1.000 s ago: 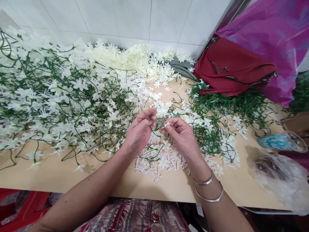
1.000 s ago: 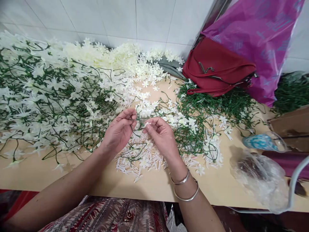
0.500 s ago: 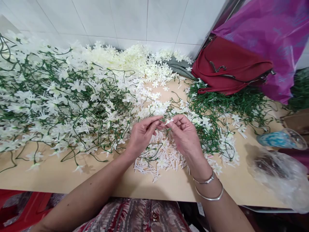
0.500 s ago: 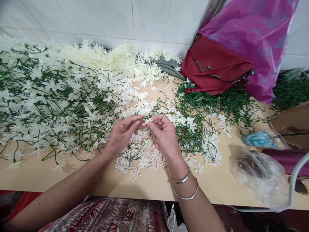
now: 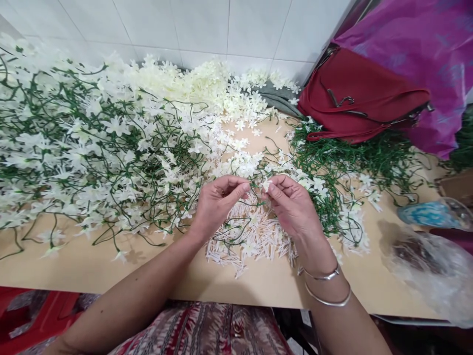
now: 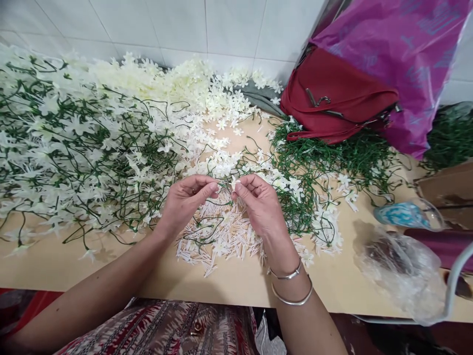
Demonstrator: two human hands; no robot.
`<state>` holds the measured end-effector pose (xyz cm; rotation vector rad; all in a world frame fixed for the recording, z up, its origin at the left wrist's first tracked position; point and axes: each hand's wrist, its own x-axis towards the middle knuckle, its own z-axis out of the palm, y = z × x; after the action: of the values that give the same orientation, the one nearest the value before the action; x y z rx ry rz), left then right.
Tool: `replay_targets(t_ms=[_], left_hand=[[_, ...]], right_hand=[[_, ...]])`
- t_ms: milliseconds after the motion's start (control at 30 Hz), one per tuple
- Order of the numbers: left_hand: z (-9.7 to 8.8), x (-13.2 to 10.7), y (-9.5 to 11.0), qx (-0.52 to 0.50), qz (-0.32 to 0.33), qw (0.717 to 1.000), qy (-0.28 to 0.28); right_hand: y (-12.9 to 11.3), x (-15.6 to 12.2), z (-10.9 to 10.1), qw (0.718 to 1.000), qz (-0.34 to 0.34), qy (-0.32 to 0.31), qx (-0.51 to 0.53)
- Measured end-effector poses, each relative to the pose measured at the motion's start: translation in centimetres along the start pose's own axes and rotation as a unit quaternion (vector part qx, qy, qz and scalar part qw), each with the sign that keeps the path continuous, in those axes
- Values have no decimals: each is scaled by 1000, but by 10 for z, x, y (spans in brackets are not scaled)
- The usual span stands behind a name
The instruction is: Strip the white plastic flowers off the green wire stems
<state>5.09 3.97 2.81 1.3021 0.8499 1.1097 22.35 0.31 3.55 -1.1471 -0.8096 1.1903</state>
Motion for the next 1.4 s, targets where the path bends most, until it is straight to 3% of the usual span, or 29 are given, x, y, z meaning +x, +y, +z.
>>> replay_targets(t_ms=[500,767,1400], left_hand=[[1,-1,0,4,4,999,-33],[2,-1,-12,-2,7,999,-45],[-1,-1,-19,52,-18,997,-55]], right_hand=[[3,-1,5,999,3,-29,-18],[16,2,1,997,-35,-15,-63],[21,3,-1,994,-5,-93,-47]])
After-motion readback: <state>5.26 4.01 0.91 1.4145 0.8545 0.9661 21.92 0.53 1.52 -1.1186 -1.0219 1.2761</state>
